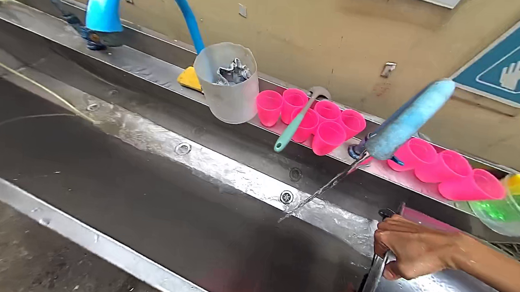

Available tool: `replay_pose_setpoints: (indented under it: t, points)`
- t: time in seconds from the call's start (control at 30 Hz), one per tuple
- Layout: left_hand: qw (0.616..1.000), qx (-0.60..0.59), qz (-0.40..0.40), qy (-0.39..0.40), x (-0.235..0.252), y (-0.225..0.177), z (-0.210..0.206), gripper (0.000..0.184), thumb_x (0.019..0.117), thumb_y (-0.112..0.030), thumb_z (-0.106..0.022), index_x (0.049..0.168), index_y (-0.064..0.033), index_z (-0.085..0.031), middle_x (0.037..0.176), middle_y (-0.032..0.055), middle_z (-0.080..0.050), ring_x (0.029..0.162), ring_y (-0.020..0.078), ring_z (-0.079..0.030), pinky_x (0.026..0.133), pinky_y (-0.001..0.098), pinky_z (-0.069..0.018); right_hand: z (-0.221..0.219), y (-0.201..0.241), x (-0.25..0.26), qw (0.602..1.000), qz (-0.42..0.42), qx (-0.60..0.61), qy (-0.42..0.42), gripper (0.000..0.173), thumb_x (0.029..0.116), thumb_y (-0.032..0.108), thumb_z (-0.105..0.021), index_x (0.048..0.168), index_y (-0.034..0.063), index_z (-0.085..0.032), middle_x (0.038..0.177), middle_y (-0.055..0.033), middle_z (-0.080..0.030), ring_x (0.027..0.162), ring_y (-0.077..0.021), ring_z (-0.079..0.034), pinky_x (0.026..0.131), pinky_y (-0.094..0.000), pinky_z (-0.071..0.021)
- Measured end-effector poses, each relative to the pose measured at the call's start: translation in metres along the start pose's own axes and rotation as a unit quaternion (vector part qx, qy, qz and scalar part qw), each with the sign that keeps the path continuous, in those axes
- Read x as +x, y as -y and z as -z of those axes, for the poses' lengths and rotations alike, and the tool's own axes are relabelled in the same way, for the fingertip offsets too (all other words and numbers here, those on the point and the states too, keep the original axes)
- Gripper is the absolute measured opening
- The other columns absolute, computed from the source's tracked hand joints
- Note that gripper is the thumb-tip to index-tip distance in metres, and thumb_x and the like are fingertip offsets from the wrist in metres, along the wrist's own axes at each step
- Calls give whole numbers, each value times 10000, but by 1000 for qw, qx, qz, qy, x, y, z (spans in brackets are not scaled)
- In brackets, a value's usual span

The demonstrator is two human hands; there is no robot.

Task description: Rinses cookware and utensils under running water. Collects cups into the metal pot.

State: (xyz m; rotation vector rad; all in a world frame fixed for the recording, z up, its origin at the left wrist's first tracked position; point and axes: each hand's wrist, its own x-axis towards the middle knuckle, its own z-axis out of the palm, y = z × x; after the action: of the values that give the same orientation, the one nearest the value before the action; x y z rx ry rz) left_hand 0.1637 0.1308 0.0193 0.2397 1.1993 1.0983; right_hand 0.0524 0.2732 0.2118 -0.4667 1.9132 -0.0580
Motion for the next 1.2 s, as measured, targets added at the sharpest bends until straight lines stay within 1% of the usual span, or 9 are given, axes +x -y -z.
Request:
replay_pose_setpoints:
  t: [0.07,0.1,0.2,0.4,0.5,0.7,0.83,1.03,1.2]
  points:
    - [993,-106,13,-43,25,19,10,161,1026,-72,-524,1155,3,-583,932,69,-624,787,104,-584,720,279,-502,-9,0,-22,999,8,-9,-34,411,970,386,-667,878,-12,-709,835,-214,-661,893,-405,-635,850,-587,-426]
    - [986,-153,33,-55,29,23,21,104,992,-60,-565,1094,-47,-579,829,15,-616,673,68,-562,609,248,-489,-15,0,-34,998,15,-11,-53,412,971,399,-657,860,6,-709,802,-191,-657,859,-387,-639,828,-574,-433]
    - [963,-247,66,-89,7,18,71,571,922,20,-615,1440,-104,-410,1027,95,-645,805,158,-626,658,335,-529,-52,-10,-59,979,89,-41,-177,394,962,418,-645,787,67,-689,707,-123,-643,751,-336,-661,744,-540,-483]
    - [946,-190,-22,-263,-88,-9,139,978,797,159,-628,1569,-164,-123,1242,223,-583,942,325,-672,681,470,-583,-121,-17,-32,896,168,-137,-389,299,953,333,-618,743,122,-646,694,-42,-611,730,-261,-654,672,-425,-506]
    - [925,-140,-55,-349,-119,-18,155,927,807,186,-624,1545,-131,-160,1289,238,-558,945,340,-685,640,468,-592,-142,-19,10,875,162,-137,-436,193,906,240,-655,767,107,-665,716,-54,-628,759,-270,-668,702,-421,-520]
    - [884,-57,-106,-451,-126,-1,184,887,781,159,-635,1530,-63,-216,1227,265,-575,984,332,-673,690,462,-583,-155,-14,80,911,115,-79,-389,59,883,74,-698,881,15,-705,854,-165,-683,902,-375,-683,810,-510,-514]
    - [857,-26,-146,-493,-117,11,192,847,780,171,-629,1515,-18,-254,1246,278,-589,1068,327,-665,834,471,-578,-162,-16,116,934,71,-36,-348,113,932,12,-612,988,-30,-700,997,-220,-691,1041,-424,-654,918,-550,-486]
    - [839,-17,-156,-522,-112,20,192,876,781,169,-634,1541,-23,-242,1278,281,-590,1114,322,-658,898,469,-566,-170,-24,143,929,36,-13,-368,167,931,-41,-570,1040,-45,-696,1072,-241,-687,1109,-434,-638,994,-539,-481]
    - [841,34,-131,-524,-107,23,197,876,822,122,-643,1558,6,-182,1253,304,-603,1131,349,-655,944,479,-546,-176,-29,157,932,25,39,-359,212,945,-85,-536,1071,-56,-704,1092,-242,-695,1158,-428,-626,1143,-512,-382]
